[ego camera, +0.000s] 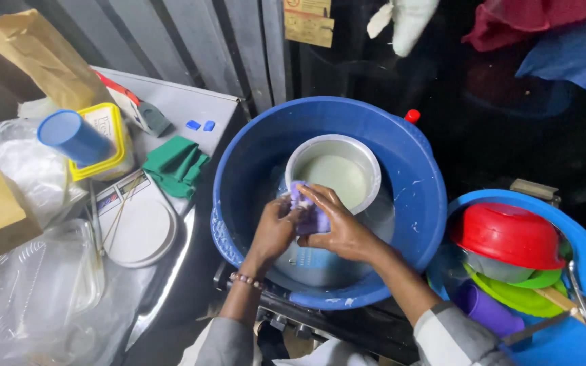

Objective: Washing and scrubbing kitchen utensils and a metal bowl in a basin of soapy water.

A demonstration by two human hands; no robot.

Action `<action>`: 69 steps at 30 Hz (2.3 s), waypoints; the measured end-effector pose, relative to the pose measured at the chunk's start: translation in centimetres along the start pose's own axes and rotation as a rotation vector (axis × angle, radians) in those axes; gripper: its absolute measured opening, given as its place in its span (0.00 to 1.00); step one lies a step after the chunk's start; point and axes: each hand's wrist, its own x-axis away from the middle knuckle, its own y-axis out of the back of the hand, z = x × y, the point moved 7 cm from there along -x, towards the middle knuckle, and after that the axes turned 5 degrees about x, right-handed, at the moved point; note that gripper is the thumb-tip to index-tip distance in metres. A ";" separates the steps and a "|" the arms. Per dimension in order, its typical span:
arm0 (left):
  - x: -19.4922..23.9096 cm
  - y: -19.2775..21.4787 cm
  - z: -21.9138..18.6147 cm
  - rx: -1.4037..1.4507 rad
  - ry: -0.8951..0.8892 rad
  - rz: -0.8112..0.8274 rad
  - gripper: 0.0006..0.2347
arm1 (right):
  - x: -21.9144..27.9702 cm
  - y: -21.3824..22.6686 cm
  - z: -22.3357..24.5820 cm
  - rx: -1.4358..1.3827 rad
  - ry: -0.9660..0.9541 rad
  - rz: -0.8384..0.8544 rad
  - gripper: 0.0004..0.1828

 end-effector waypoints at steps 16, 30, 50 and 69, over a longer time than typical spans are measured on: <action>-16.9 0.2 -25.4 -0.367 -0.701 0.225 0.10 | -1.5 4.6 -9.3 -0.753 -0.547 -0.660 0.11; -19.7 1.5 -6.8 0.332 -0.173 -0.051 0.08 | 0.0 9.2 -15.0 -0.604 -0.524 -0.867 0.12; -6.9 -9.2 0.9 -0.916 -0.102 0.331 0.12 | 2.2 13.7 -11.4 -0.380 -0.507 -1.122 0.23; -4.4 -3.0 -0.6 0.159 0.001 -0.263 0.19 | -2.6 10.3 -2.7 0.073 0.021 -0.691 0.31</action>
